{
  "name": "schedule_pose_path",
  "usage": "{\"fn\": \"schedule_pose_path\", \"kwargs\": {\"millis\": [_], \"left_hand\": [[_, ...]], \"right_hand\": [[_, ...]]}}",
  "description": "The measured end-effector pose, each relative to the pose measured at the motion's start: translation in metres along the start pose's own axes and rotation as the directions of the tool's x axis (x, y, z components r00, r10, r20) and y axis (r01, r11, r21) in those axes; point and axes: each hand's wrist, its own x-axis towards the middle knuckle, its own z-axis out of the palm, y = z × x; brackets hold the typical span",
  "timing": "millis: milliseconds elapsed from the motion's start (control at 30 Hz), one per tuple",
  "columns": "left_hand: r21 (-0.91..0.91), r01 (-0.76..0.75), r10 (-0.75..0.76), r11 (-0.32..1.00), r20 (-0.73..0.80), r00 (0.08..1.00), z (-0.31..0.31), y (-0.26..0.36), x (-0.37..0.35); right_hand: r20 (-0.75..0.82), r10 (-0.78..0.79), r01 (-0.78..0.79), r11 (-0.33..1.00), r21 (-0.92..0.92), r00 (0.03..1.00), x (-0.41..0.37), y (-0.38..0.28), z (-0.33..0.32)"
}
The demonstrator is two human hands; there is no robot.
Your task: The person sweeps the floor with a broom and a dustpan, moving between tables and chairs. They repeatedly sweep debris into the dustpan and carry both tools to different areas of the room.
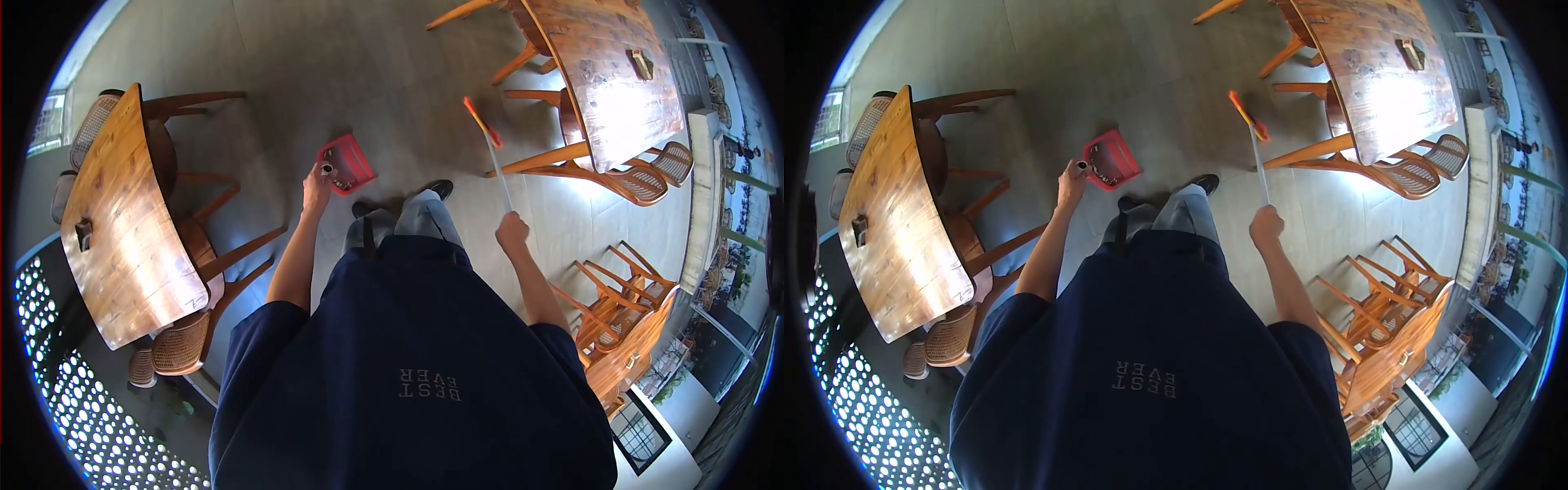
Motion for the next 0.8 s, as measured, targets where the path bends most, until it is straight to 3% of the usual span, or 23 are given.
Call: {"fn": "schedule_pose_path", "kwargs": {"millis": [33, 67, 133, 200, 300, 467, 533, 600, 800], "left_hand": [[-0.053, -0.002, 0.003, 0.999, 0.021, 1.0, 0.0, -0.003, 0.001], [-0.05, -0.001, 0.002, 0.999, 0.017, 1.0, -0.001, -0.003, 0.002], [0.035, -0.016, 0.015, 0.999, 0.009, 1.0, -0.003, -0.004, 0.002], [0.017, -0.014, 0.014, 1.0, 0.009, 1.0, -0.004, -0.002, 0.001], [-0.032, 0.026, -0.026, 0.999, 0.0, 1.0, -0.002, 0.007, -0.002], [-0.1, 0.113, -0.113, 0.988, 0.009, 0.994, 0.008, 0.009, -0.003], [0.013, 0.107, -0.106, 0.994, -0.032, 0.994, 0.007, 0.01, -0.003], [-0.032, 0.107, -0.108, 0.994, -0.032, 0.994, 0.002, 0.01, -0.003], [-0.04, 0.088, -0.09, 0.995, -0.058, 0.994, -0.013, 0.002, -0.011]], "right_hand": [[-0.001, -0.004, 0.004, 1.0, 0.002, 1.0, 0.012, -0.005, 0.013], [0.005, 0.009, -0.01, 0.993, 0.12, 1.0, 0.022, -0.012, 0.026], [0.021, 0.018, -0.023, 0.97, 0.24, 1.0, 0.015, -0.035, 0.019], [0.194, -0.132, 0.107, 0.985, 0.132, 0.972, -0.001, -0.059, -0.011], [0.327, -0.216, 0.19, 0.975, 0.111, 0.92, -0.017, -0.081, -0.047], [0.336, -0.298, 0.261, 0.954, 0.15, 0.894, -0.034, -0.084, -0.076], [0.31, -0.339, 0.28, 0.934, 0.22, 0.888, -0.031, -0.068, -0.086], [0.386, -0.308, 0.212, 0.939, 0.271, 0.87, -0.032, -0.049, -0.111], [0.275, -0.274, 0.208, 0.947, 0.245, 0.922, -0.057, -0.021, -0.156]]}}
